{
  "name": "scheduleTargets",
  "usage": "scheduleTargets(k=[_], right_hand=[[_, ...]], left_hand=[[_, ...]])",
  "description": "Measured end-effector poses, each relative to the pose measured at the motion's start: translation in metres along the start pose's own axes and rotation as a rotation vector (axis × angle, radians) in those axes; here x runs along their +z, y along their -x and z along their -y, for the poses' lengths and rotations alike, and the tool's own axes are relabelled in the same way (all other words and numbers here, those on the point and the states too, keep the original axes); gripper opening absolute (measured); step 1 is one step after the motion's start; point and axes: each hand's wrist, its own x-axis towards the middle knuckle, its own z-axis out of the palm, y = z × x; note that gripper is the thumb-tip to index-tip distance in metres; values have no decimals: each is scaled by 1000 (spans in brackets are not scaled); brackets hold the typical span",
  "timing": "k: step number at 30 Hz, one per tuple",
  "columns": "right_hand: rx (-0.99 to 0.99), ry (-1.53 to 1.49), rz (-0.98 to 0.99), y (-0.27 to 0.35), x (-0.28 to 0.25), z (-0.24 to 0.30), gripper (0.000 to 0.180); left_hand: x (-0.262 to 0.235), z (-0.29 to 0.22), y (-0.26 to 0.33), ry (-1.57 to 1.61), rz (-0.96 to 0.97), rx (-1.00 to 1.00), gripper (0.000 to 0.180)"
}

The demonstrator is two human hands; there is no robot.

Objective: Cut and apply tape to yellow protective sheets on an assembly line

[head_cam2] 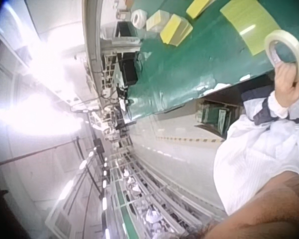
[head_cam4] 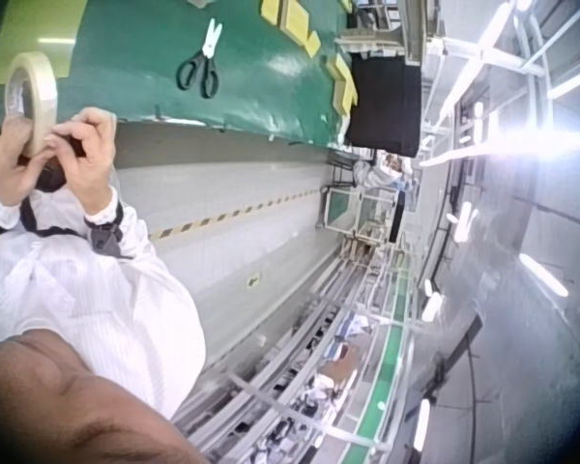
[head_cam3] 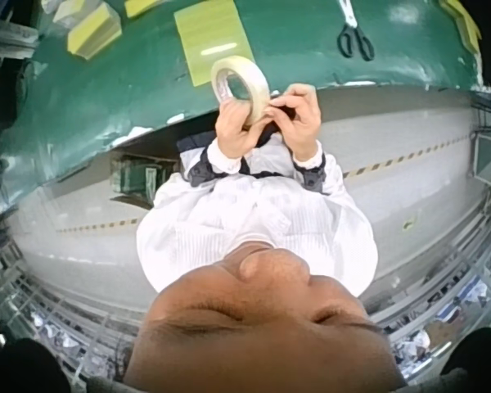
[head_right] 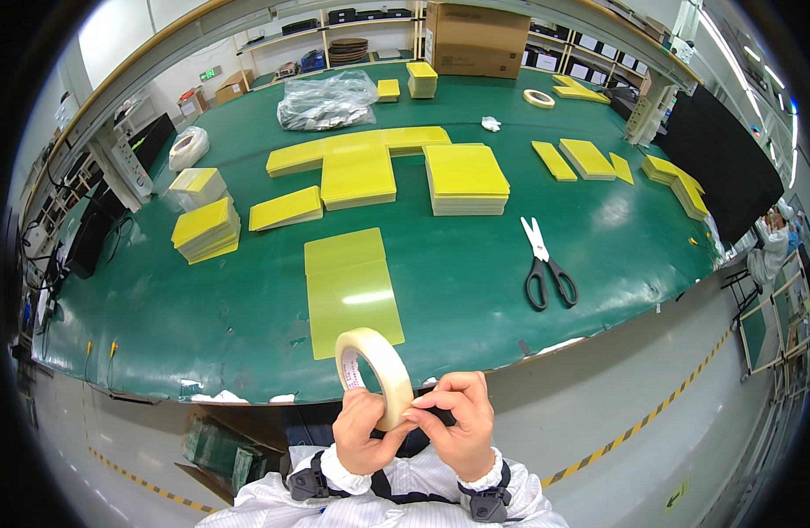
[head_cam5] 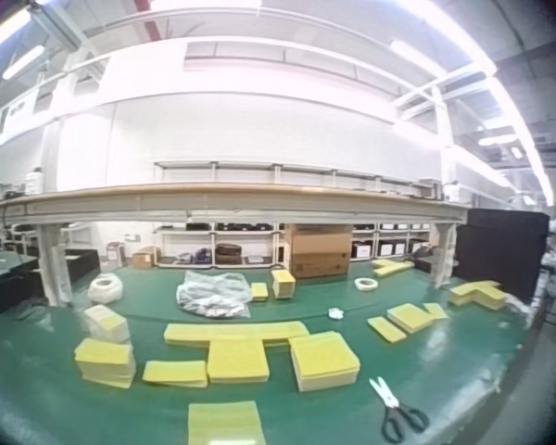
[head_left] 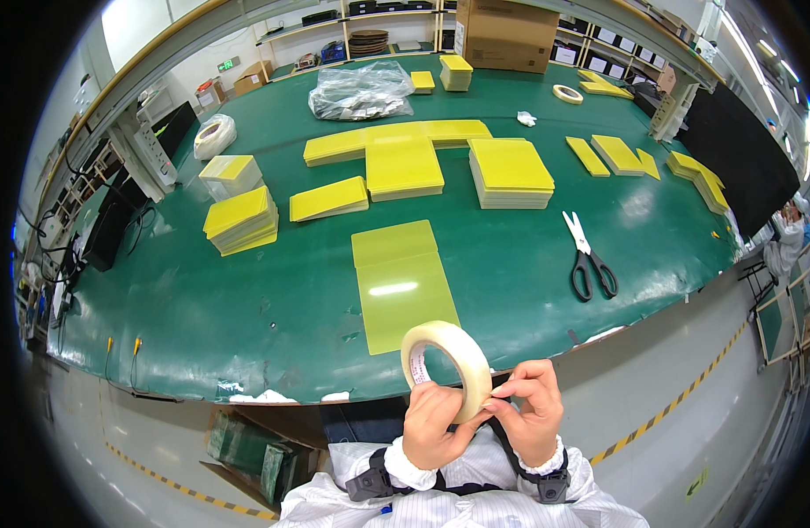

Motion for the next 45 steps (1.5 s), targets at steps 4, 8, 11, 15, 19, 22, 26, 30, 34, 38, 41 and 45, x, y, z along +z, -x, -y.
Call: scheduleTargets(k=[4, 8, 11, 15, 19, 22, 26, 30, 34, 38, 41, 45], right_hand=[[27, -5, 22, -2, 0, 2, 22], [50, -22, 64, -2, -4, 2, 19], [-25, 47, 125, -3, -3, -1, 17], [-257, 218, 144, -5, -5, -3, 15], [-324, 241, 130, -5, -5, -4, 17], [-366, 247, 138, -7, -4, -3, 20], [-364, 233, 167, -7, -4, -2, 23], [-32, -163, 125, 0, 0, 0, 27], [298, -552, 109, 2, 0, 6, 28], [326, -462, 132, 4, -4, 5, 29], [369, -427, 141, 3, -5, 7, 29], [337, -368, 139, 0, -3, 9, 21]], left_hand=[[-1, 1, 0, -13, 21, 0, 31], [1, 2, 1, -14, 24, 7, 31], [1, 3, 2, -23, 10, 12, 32], [2, 0, 3, 78, -5, -45, 32], [2, -1, 2, 131, 8, -47, 35], [1, -1, 3, 117, 8, -50, 34], [2, 3, 4, 67, -31, -11, 33], [0, 2, 3, 31, -2, -21, 31], [1, 2, 3, 16, -18, 2, 27], [1, 2, 2, -14, -4, 3, 26], [1, 2, 2, -30, -12, 11, 26], [1, 3, 2, -27, -12, 0, 26]])
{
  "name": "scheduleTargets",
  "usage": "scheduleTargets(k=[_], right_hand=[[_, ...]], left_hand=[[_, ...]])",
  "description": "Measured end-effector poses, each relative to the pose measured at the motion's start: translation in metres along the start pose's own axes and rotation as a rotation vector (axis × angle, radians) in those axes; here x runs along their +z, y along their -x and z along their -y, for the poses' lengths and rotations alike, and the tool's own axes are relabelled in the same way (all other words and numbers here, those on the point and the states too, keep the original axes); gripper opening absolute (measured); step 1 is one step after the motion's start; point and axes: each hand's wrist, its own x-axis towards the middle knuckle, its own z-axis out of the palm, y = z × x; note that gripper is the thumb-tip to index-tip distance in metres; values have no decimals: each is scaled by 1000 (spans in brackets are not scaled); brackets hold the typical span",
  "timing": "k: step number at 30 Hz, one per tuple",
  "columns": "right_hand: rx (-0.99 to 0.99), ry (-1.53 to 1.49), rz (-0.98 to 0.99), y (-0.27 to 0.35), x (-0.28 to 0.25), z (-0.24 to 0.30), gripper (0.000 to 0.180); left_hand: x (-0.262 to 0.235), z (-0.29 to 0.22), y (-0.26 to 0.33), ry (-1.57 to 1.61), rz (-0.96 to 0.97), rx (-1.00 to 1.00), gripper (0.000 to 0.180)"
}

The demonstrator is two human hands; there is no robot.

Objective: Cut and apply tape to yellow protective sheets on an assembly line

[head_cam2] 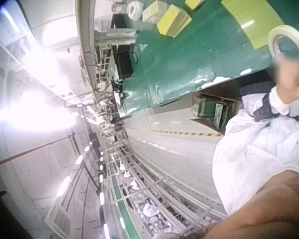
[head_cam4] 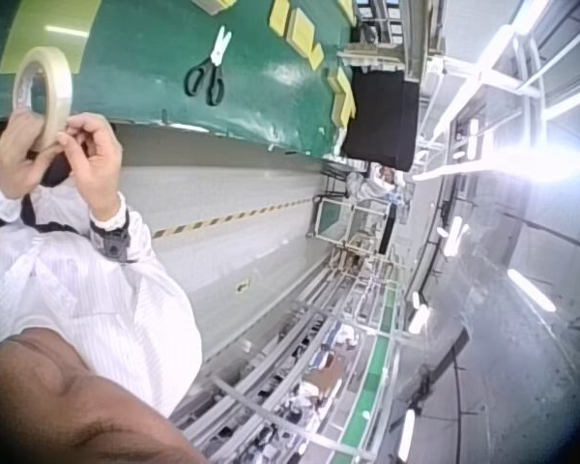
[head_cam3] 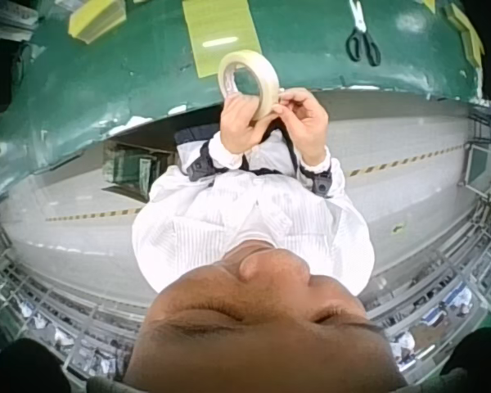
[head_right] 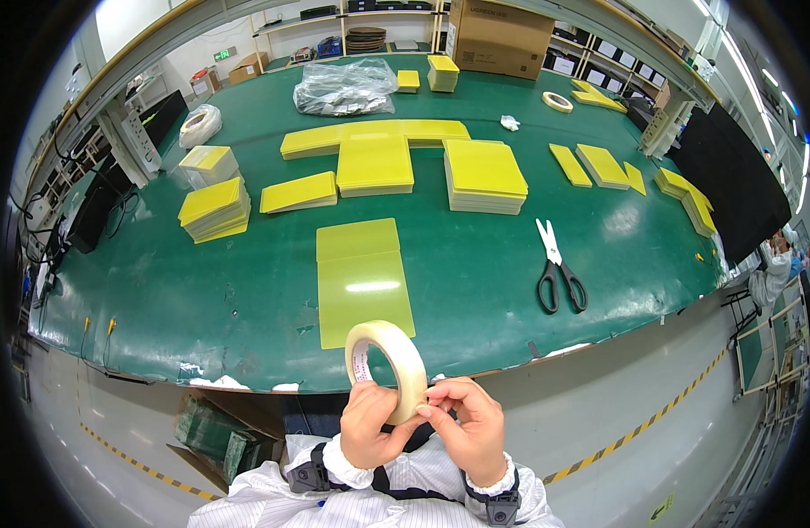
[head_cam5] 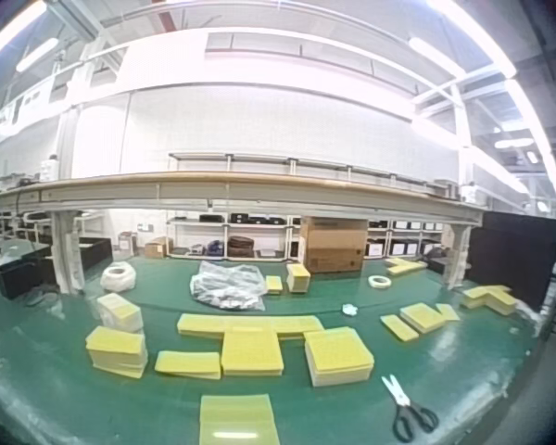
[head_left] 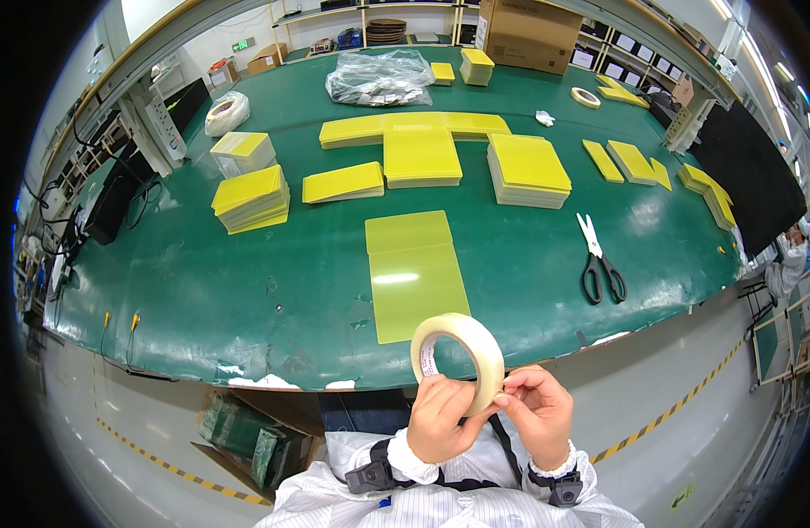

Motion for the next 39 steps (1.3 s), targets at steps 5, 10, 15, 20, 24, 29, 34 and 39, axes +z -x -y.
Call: scheduleTargets(k=[5, 10, 15, 20, 24, 29, 34, 39], right_hand=[[-11, -10, -19, -2, 1, 0, 16], [-151, 289, -3, -4, -4, -3, 14], [-370, 574, 135, -9, -1, 11, 14], [-447, 534, 114, -7, -6, 7, 18], [-511, 435, 16, -13, -1, 14, 26], [-508, 401, 120, 1, -16, 11, 31], [-575, 184, -29, 8, -25, 11, 36], [-168, 338, -7, 17, -26, -21, 36]], left_hand=[[0, 2, -1, -1, 5, 26, 34], [0, 0, -3, 2, 8, 22, 33], [-4, 2, -6, -5, 25, -5, 32], [-15, -5, -9, 109, 52, -306, 32], [-15, -13, -1, 282, 210, -418, 36], [-24, -23, -2, 486, 328, -418, 44], [-16, -16, 18, 1217, 784, -573, 45], [-2, 0, 53, 1665, 617, -1207, 27]])
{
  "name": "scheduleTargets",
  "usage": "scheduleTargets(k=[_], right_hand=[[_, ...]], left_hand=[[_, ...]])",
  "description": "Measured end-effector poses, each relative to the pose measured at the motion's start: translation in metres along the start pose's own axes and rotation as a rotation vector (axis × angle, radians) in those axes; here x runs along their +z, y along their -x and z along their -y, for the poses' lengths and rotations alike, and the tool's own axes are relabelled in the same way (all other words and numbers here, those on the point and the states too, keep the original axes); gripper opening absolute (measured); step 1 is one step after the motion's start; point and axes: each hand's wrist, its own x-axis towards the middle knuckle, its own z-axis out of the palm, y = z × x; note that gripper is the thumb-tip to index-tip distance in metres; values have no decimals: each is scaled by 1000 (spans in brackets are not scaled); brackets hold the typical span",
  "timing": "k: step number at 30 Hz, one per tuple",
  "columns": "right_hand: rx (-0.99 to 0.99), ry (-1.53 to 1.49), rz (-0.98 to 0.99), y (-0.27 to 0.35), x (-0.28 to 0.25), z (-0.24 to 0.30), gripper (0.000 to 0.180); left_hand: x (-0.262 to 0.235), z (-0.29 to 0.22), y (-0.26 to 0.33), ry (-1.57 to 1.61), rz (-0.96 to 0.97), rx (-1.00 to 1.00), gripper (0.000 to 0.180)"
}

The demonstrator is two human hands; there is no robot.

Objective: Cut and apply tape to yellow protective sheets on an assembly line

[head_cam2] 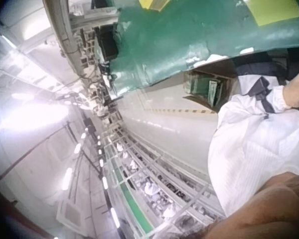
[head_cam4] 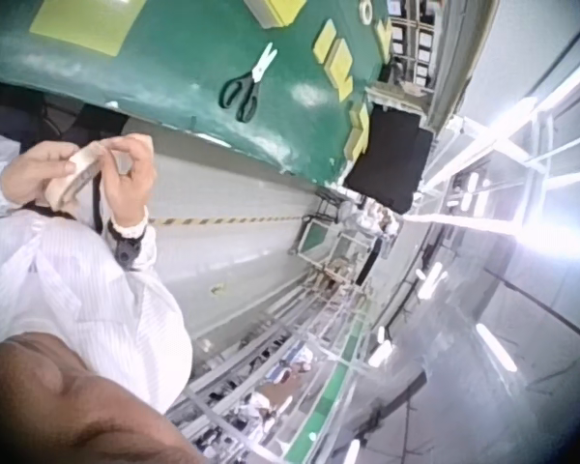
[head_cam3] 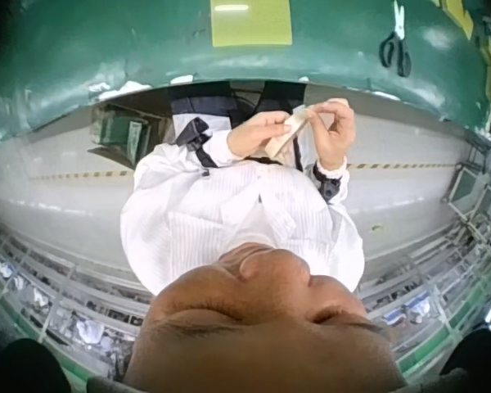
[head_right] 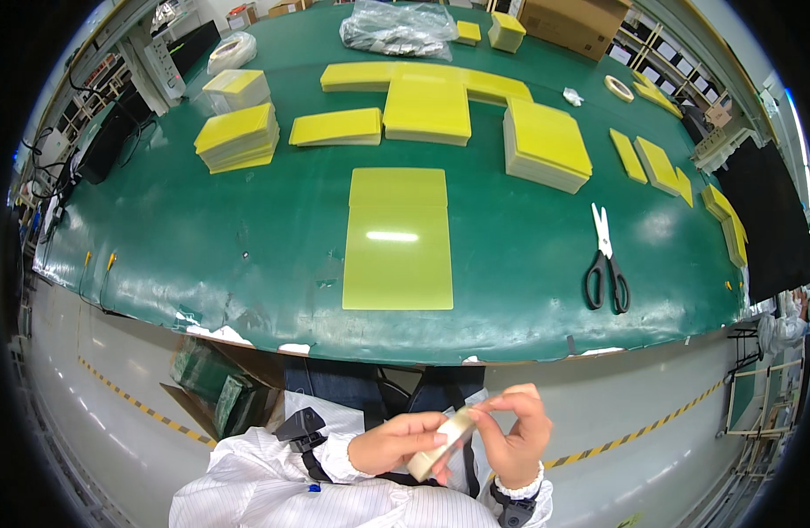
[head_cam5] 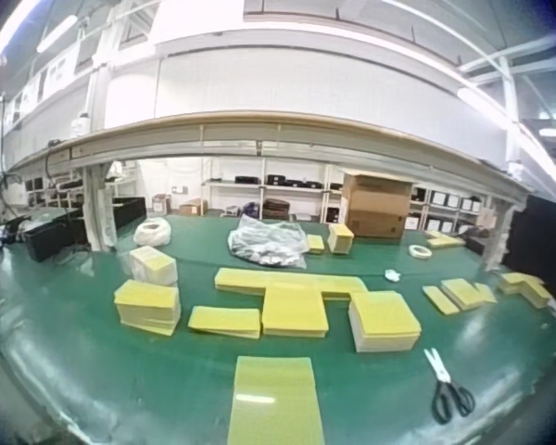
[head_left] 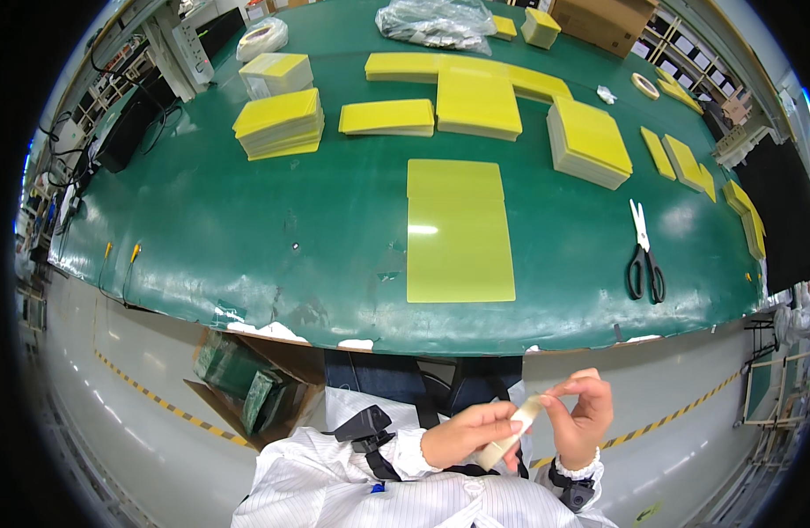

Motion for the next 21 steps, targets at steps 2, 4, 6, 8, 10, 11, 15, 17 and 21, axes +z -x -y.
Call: scheduleTargets(k=[2, 4, 6, 8, 10, 11, 15, 17, 21], right_hand=[[51, 104, -3, 1, 11, -9, 29], [59, 150, -4, 2, 18, -11, 23], [-135, 243, 84, 7, 20, -19, 22], [-215, 254, 125, 2, 15, -12, 27], [-374, 276, 187, -3, 8, -5, 37], [-272, 213, 114, -1, 8, -12, 29], [-197, 171, 5, -7, -5, -17, 35], [-9, 119, -73, -8, -12, -18, 33], [179, 164, -46, -33, -24, -27, 26]], left_hand=[[-11, 1, 1, -152, -139, -8, 21], [-14, 5, 3, -220, -200, -25, 21], [-19, 13, 5, -469, -370, 58, 26], [-27, 13, 0, -412, -411, 20, 32], [-27, 11, -3, -329, -428, 93, 34], [-26, 13, -7, -294, -429, 60, 37], [-40, 35, -20, -573, -432, 159, 42], [-18, 14, -27, -510, -371, 149, 43], [-2, 2, -49, -209, -319, -31, 37]])
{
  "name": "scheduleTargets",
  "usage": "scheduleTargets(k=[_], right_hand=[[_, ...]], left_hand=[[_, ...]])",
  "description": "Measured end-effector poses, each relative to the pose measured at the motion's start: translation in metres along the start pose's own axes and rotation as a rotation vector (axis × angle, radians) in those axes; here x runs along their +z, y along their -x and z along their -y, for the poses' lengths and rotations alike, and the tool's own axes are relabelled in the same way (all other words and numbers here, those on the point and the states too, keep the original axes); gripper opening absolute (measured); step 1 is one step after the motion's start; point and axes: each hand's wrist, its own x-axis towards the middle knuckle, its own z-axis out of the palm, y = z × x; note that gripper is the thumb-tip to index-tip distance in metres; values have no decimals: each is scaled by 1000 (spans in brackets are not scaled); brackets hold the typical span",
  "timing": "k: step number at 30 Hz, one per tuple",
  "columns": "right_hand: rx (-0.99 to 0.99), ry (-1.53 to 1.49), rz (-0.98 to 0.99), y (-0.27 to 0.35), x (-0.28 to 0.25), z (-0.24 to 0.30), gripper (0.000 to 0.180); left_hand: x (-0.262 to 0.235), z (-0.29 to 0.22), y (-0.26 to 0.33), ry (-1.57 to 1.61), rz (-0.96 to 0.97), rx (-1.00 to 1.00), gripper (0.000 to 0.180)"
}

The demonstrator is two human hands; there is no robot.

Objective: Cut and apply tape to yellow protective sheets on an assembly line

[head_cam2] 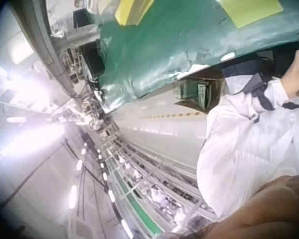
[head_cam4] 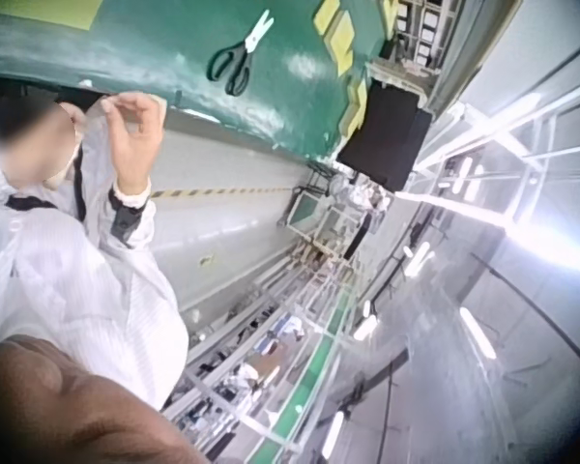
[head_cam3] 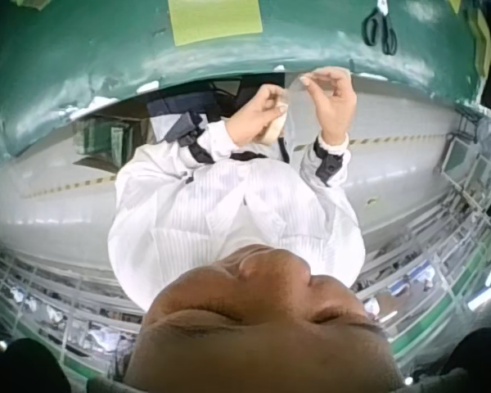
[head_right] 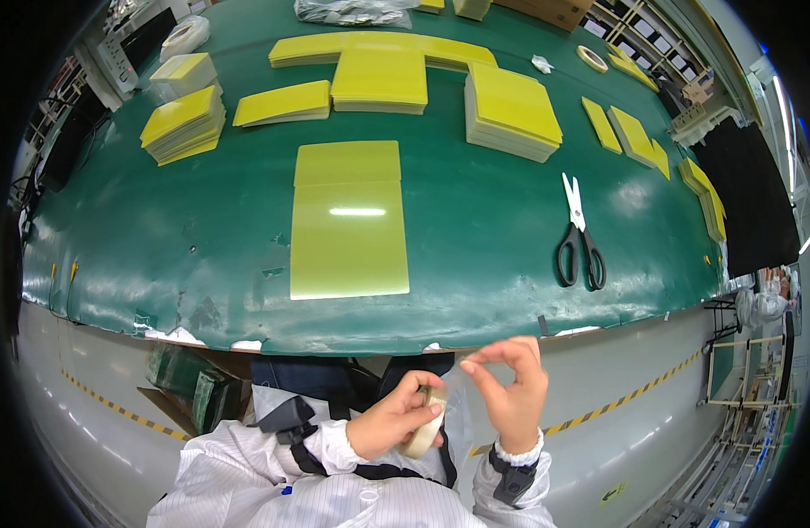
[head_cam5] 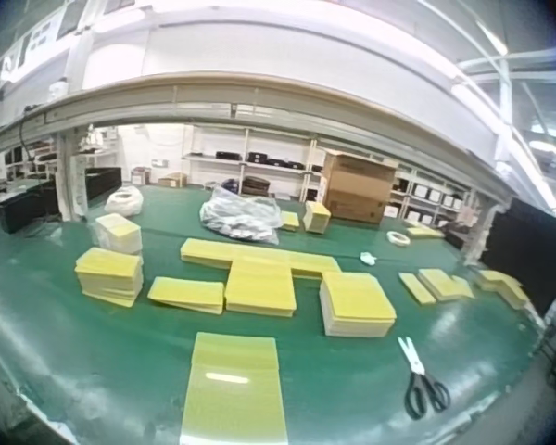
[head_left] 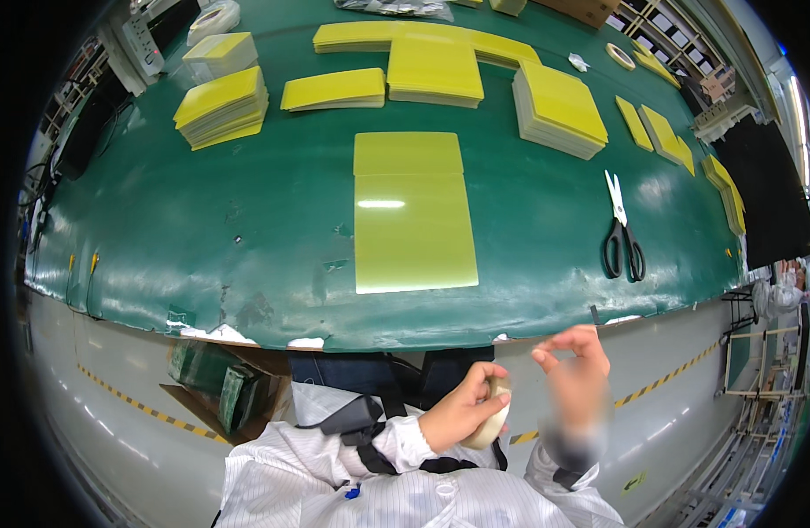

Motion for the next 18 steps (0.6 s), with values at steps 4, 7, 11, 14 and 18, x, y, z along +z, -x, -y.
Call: scheduleTargets(k=[4, 7, 11, 14, 18], right_hand=[[92, 54, 101, -29, -1, -2, 22], [112, 80, 144, -46, -2, -5, 20], [-6, 222, 249, -61, 2, -4, 19], [-99, 310, 281, -62, 4, -10, 23], [-181, 446, 262, -55, 5, -16, 38]], left_hand=[[20, -7, -10, 274, -48, -212, 31], [27, -11, -16, 313, -87, -156, 31], [31, -12, -23, 345, -171, -144, 30], [33, -14, -23, 354, -189, -149, 30], [34, -13, -25, 352, -203, -162, 29]])
